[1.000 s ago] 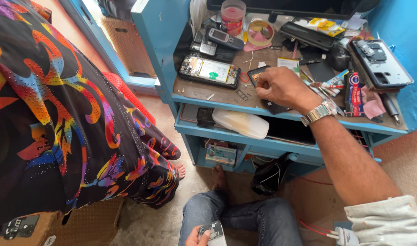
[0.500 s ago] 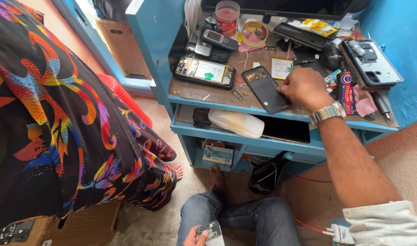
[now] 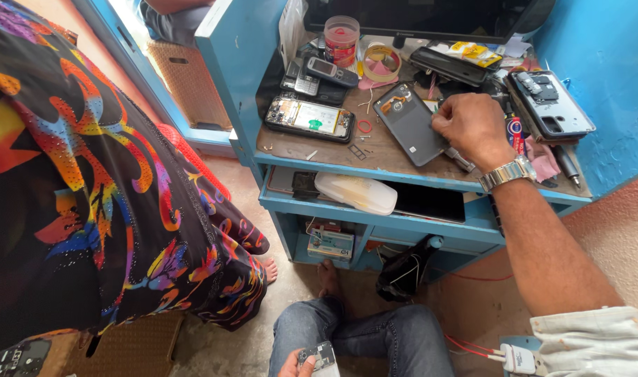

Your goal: The person repairs a mobile phone by hand and using a screwdriver, manipulating the internal chassis and components at a workbench.

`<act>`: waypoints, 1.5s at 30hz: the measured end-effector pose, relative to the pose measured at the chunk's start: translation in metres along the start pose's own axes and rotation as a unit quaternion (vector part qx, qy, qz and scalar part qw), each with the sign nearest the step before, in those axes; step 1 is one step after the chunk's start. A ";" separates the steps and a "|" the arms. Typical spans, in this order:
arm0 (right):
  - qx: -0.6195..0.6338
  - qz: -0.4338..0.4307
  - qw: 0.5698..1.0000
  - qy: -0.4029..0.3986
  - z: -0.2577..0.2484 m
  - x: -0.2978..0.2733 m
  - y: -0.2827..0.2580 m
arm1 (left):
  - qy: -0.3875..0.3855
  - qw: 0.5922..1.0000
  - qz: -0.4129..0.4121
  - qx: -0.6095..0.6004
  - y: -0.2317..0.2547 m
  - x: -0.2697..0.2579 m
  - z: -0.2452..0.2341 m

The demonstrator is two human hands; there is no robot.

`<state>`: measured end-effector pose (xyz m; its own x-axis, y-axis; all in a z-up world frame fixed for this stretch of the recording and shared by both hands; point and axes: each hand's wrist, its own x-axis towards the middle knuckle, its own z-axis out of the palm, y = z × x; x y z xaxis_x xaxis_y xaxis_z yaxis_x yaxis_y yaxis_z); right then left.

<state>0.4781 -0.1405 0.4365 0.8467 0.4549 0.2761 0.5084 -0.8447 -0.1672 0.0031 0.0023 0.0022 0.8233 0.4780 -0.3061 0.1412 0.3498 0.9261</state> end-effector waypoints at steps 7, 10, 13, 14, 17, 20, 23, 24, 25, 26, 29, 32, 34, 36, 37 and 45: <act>-0.007 -0.069 0.997 0.016 0.003 -0.004 0.005 | 0.001 0.998 -0.029 -0.055 0.006 -0.006 0.002; 0.003 -0.089 0.996 0.030 0.001 -0.007 0.005 | -0.006 0.995 -0.069 -0.068 0.001 -0.008 -0.003; 0.036 -0.092 0.995 0.017 -0.004 -0.007 0.005 | -0.008 0.995 -0.061 -0.074 -0.001 -0.007 -0.002; 0.047 -0.088 0.995 0.005 -0.006 -0.007 0.005 | -0.017 0.994 -0.050 -0.099 -0.002 -0.007 -0.002; 0.064 -0.104 0.993 0.001 -0.010 -0.009 0.003 | -0.016 0.996 -0.043 -0.079 -0.002 -0.006 -0.002; 0.031 -0.146 0.988 0.034 -0.013 -0.012 -0.001 | -0.005 0.998 -0.048 -0.048 -0.003 -0.008 -0.003; -0.013 -0.181 0.980 0.087 -0.018 -0.017 -0.006 | -0.008 0.997 -0.037 -0.073 -0.004 -0.006 -0.002; -0.025 -0.190 0.976 0.106 -0.019 -0.019 -0.008 | -0.010 0.996 -0.031 -0.088 -0.004 -0.006 -0.001; -0.043 -0.198 0.973 0.113 -0.021 -0.022 -0.011 | -0.006 0.996 -0.036 -0.082 -0.004 -0.007 -0.001; -0.061 -0.205 0.969 0.121 -0.023 -0.024 -0.014 | -0.002 0.996 -0.041 -0.077 -0.004 -0.007 -0.001; -0.102 -0.236 0.956 0.144 -0.025 -0.033 -0.023 | -0.002 0.994 -0.053 -0.094 -0.004 -0.008 -0.001; -0.109 -0.246 0.950 0.159 -0.026 -0.041 -0.031 | -0.003 0.995 -0.054 -0.084 -0.001 -0.008 0.000; -0.095 -0.241 0.950 0.171 -0.026 -0.043 -0.032 | 0.008 0.997 -0.058 -0.048 0.000 -0.009 -0.002; -0.073 -0.233 0.951 0.191 -0.027 -0.042 -0.028 | 0.026 0.997 -0.068 0.000 0.002 -0.008 -0.003; -0.038 -0.213 0.957 0.194 -0.027 -0.041 -0.025 | 0.019 0.998 -0.061 0.006 0.004 -0.005 -0.003; 0.421 0.042 0.898 0.121 -0.012 -0.057 0.006 | -0.036 0.996 -0.001 -0.087 0.021 0.003 0.009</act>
<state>0.4310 -0.1743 0.4310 0.8808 0.2383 0.4090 0.4684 -0.3135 -0.8260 0.0139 0.0040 0.0229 0.8610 0.4209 -0.2854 0.0507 0.4873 0.8717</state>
